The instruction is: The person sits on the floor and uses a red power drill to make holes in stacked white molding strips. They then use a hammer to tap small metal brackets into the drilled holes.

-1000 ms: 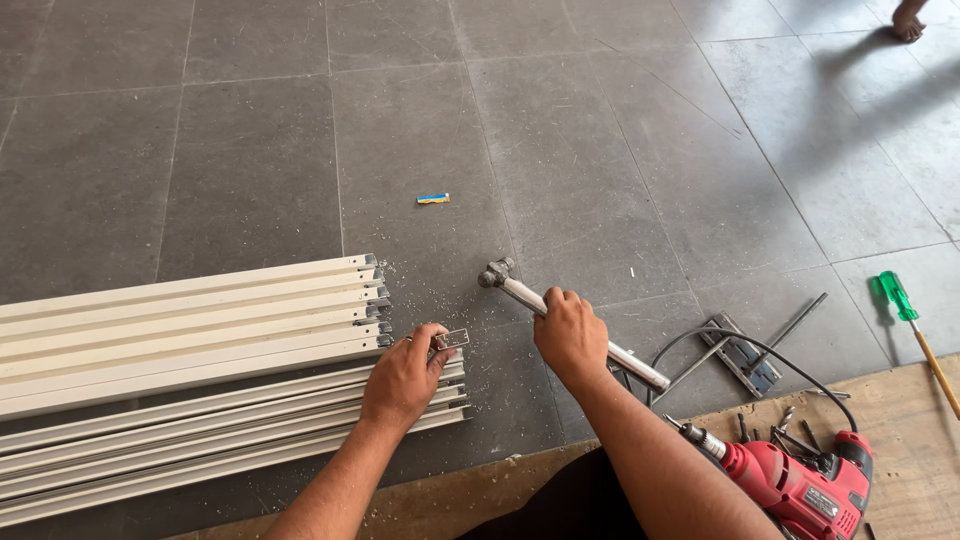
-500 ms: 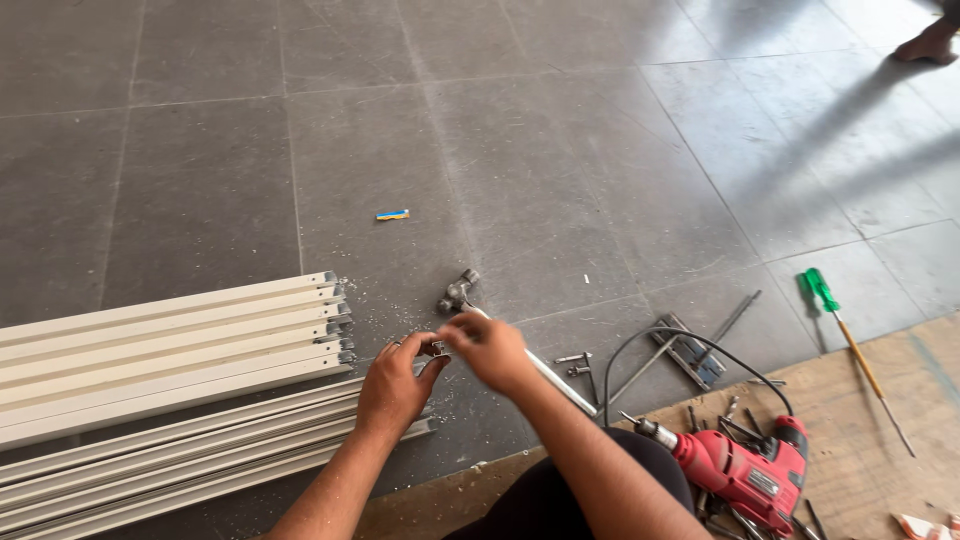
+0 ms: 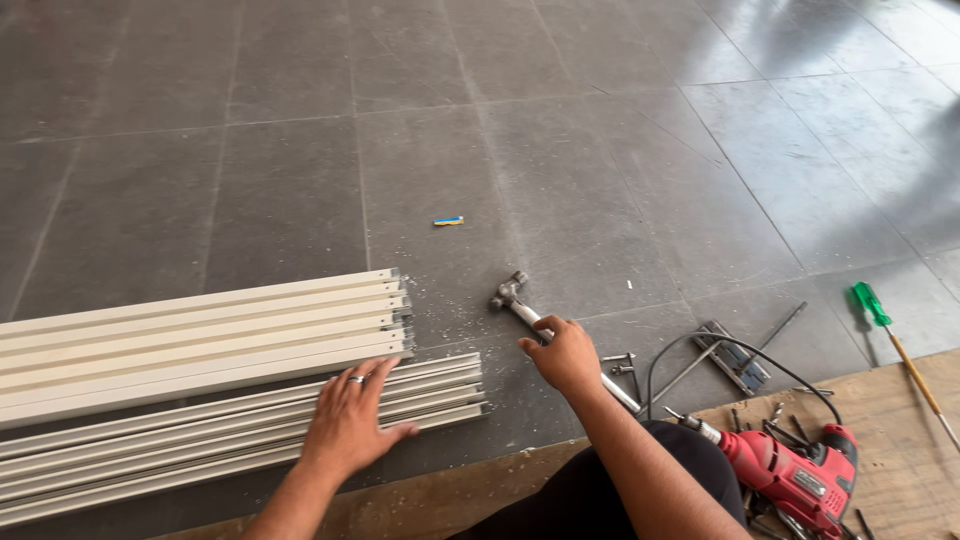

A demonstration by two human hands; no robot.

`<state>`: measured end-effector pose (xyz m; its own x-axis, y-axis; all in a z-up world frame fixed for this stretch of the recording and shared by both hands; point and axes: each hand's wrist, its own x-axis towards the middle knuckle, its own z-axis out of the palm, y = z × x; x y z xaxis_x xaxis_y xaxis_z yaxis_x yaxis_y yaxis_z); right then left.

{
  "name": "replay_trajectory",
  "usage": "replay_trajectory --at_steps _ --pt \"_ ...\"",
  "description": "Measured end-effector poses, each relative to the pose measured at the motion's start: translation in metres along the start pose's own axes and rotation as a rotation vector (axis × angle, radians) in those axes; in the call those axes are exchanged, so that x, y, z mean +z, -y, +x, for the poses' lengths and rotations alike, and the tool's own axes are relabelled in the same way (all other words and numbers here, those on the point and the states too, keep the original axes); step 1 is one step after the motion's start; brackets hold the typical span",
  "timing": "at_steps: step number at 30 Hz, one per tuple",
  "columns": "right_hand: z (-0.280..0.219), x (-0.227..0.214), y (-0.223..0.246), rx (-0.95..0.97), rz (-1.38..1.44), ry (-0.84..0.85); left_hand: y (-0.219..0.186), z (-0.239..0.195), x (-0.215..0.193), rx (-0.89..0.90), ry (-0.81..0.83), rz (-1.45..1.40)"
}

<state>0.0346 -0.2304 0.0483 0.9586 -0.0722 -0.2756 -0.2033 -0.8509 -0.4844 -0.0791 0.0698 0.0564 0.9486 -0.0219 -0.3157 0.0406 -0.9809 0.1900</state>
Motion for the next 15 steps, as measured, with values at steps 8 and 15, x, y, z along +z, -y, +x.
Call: replay_trajectory --at_steps 8,15 --pt "-0.052 0.028 0.054 -0.387 -0.147 0.205 0.046 -0.029 -0.015 -0.201 0.211 0.188" --pt "-0.072 0.021 0.065 -0.507 -0.525 0.425 0.066 -0.025 -0.003 -0.171 0.107 0.280"
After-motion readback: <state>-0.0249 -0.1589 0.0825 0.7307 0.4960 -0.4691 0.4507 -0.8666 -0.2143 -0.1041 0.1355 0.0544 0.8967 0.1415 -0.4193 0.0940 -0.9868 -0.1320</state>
